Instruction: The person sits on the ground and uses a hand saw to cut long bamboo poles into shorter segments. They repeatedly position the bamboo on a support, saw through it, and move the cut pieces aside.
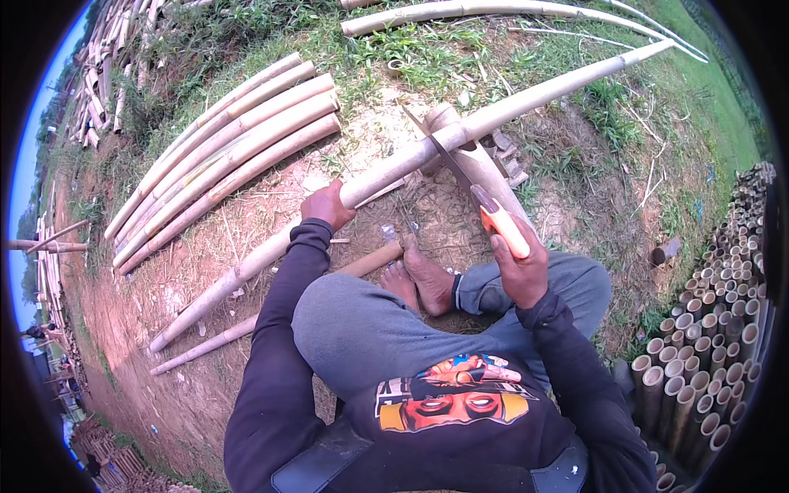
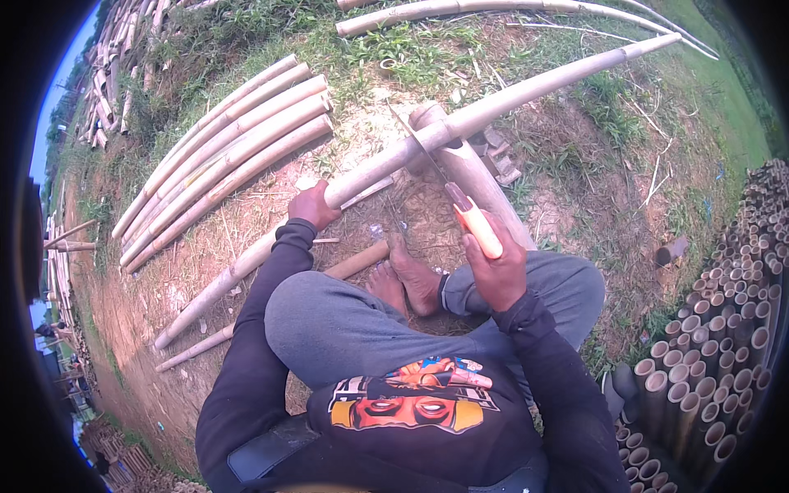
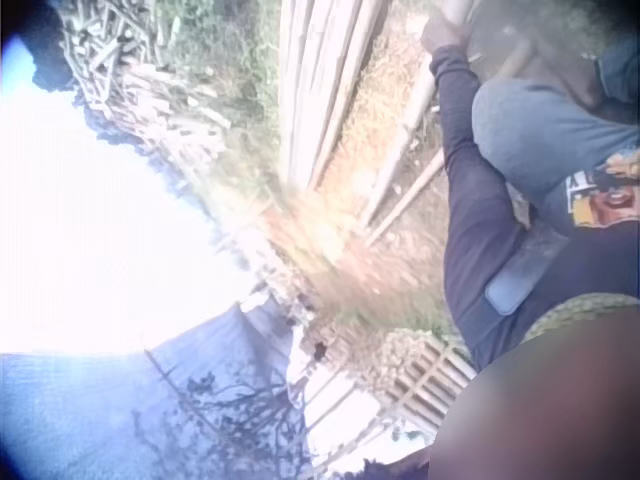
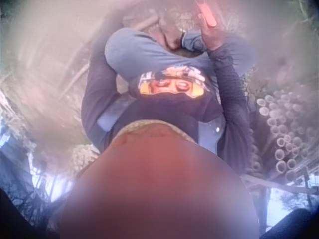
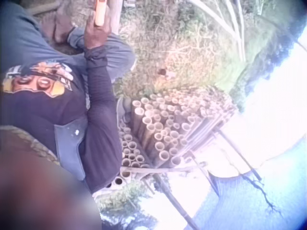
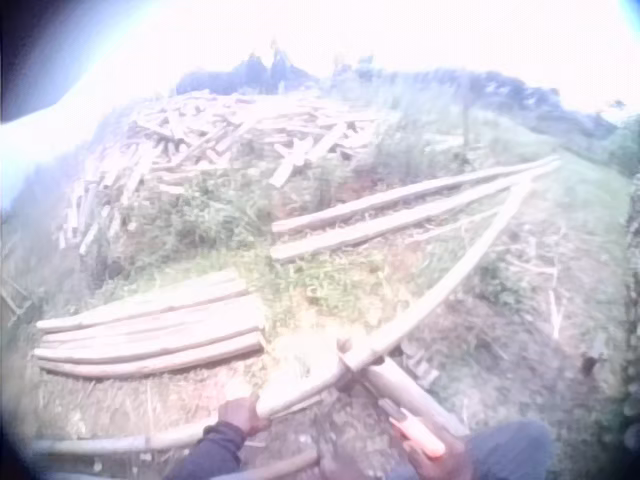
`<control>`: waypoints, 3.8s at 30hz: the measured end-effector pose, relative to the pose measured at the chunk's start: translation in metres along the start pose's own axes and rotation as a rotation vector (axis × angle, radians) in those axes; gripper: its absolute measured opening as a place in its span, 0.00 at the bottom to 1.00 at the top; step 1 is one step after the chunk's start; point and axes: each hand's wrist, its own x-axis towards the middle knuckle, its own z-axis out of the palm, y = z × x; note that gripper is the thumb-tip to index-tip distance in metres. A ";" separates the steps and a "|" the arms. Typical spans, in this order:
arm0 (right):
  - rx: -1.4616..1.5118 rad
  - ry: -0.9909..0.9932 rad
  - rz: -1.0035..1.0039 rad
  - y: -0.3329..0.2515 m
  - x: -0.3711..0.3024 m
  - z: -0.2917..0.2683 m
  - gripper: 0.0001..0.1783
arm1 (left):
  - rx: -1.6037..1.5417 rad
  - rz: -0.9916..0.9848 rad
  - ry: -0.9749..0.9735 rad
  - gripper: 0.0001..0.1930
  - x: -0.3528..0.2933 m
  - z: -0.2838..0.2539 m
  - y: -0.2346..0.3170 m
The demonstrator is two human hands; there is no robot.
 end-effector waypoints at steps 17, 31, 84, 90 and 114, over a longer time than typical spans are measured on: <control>0.007 -0.028 0.080 0.006 -0.027 -0.016 0.27 | -0.031 0.015 0.046 0.27 0.001 0.007 -0.003; 0.081 -0.032 0.078 0.032 0.046 0.037 0.24 | 0.003 0.004 0.013 0.30 0.001 0.001 0.000; -0.001 -0.028 0.084 0.003 -0.063 -0.047 0.27 | -0.026 0.017 0.025 0.30 0.007 0.012 -0.007; 0.017 -0.022 0.108 0.026 0.030 0.026 0.25 | -0.035 0.013 0.014 0.30 0.007 0.012 -0.006; 0.064 0.010 0.069 0.040 0.039 0.035 0.26 | -0.033 0.020 0.039 0.33 0.003 0.003 -0.004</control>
